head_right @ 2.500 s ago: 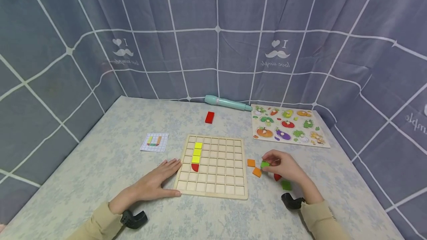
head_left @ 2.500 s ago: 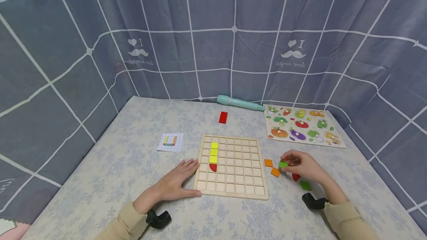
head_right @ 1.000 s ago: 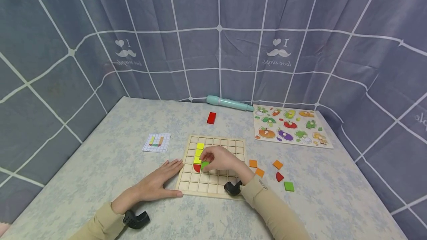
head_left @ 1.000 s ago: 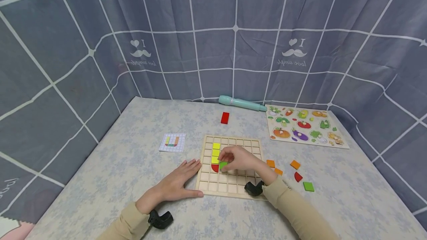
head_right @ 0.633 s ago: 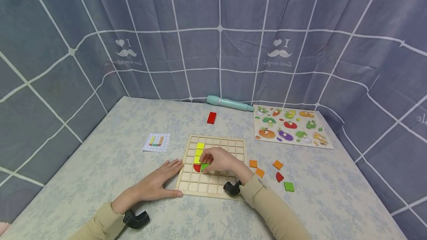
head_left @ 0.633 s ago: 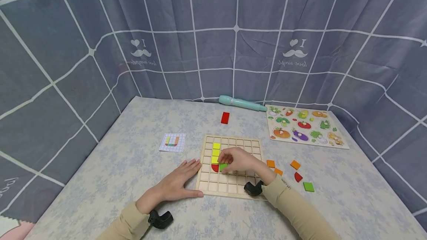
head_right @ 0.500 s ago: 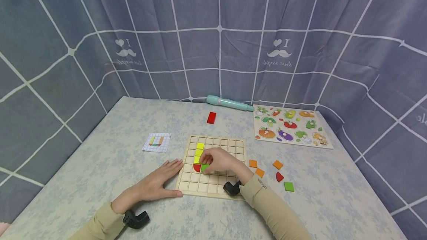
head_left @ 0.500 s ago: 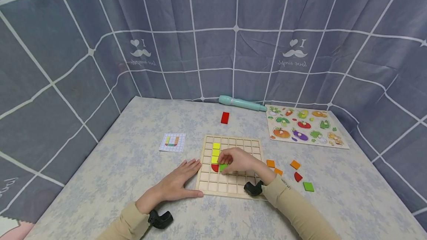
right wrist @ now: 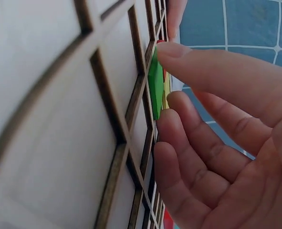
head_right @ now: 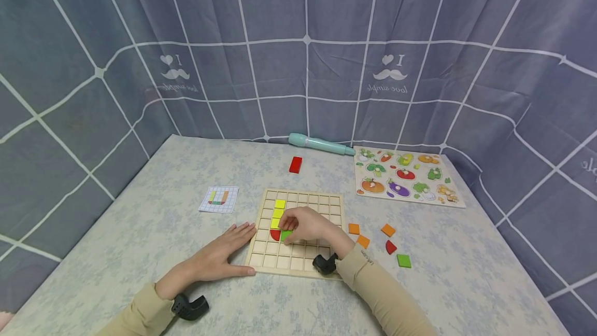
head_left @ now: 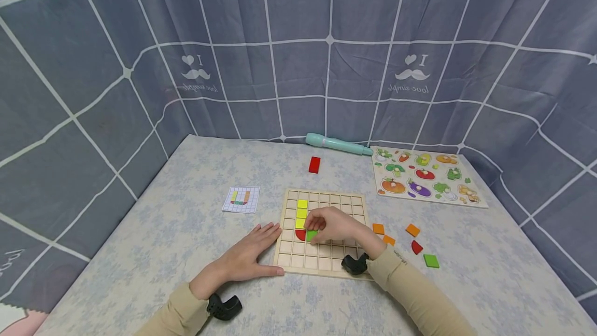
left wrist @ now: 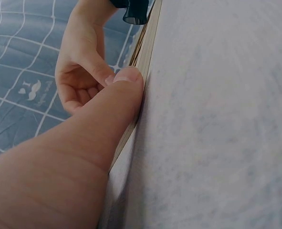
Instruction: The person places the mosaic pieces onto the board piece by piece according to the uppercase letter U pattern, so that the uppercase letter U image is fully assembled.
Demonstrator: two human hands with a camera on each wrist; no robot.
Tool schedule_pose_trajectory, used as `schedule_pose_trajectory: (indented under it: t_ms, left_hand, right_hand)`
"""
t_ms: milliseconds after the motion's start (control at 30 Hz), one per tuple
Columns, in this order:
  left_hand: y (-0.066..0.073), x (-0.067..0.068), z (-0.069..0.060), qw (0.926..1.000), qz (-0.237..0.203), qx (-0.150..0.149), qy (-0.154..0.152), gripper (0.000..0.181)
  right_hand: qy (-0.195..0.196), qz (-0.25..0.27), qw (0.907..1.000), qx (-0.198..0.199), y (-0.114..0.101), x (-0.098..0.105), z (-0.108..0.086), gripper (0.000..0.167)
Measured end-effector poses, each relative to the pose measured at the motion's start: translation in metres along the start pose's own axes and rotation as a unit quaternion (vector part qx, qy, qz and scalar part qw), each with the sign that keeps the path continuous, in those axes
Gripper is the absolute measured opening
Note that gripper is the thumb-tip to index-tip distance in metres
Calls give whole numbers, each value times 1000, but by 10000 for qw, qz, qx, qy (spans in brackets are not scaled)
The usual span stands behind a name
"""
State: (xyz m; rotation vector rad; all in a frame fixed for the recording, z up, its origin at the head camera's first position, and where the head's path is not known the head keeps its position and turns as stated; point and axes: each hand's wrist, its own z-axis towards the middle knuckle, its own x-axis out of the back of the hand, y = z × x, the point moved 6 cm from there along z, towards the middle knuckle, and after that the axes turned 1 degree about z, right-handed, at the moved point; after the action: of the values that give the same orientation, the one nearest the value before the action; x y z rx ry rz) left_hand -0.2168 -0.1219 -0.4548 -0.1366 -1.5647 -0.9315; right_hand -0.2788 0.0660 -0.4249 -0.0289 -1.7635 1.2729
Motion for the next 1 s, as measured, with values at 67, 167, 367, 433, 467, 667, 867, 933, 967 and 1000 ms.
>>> schedule_pose_trajectory:
  t_ms: [67, 167, 367, 433, 467, 667, 867, 933, 967, 1000]
  left_hand:
    - [0, 0, 0, 10000, 16, -21, 10, 92]
    - [1, 0, 0, 10000, 30, -44, 17, 93]
    - [1, -1, 0, 10000, -11, -30, -2, 93]
    - [0, 0, 0, 10000, -2, -44, 2, 93]
    - [0, 0, -1, 10000, -7, -57, 7, 93]
    - [0, 1, -1, 10000, -19, -74, 36, 94]
    - [0, 0, -1, 10000, -3, -51, 41, 94]
    - [0, 0, -1, 10000, -9, -61, 46, 94]
    - [1, 0, -1, 10000, -7, -65, 42, 94]
    - [1, 0, -1, 10000, -15, -60, 31, 94]
  right_hand:
    - [19, 70, 10000, 7, 1, 1, -2, 27]
    - [65, 169, 9998, 31, 2, 6, -5, 28]
    - [182, 126, 9997, -45, 3, 24, -21, 29]
    - [207, 76, 9997, -114, 1, 32, -29, 29]
    - [239, 61, 9996, -167, 1, 36, -33, 29]
    - [466, -201, 9980, -374, 5, 63, -58, 29]
    - [756, -277, 9960, -392, 16, 86, -85, 29]
    - [901, -331, 9943, -465, 20, 92, -95, 29]
    - [977, -373, 9931, -537, 23, 94, -101, 30]
    - [1044, -398, 9919, -596, 25, 96, -106, 30]
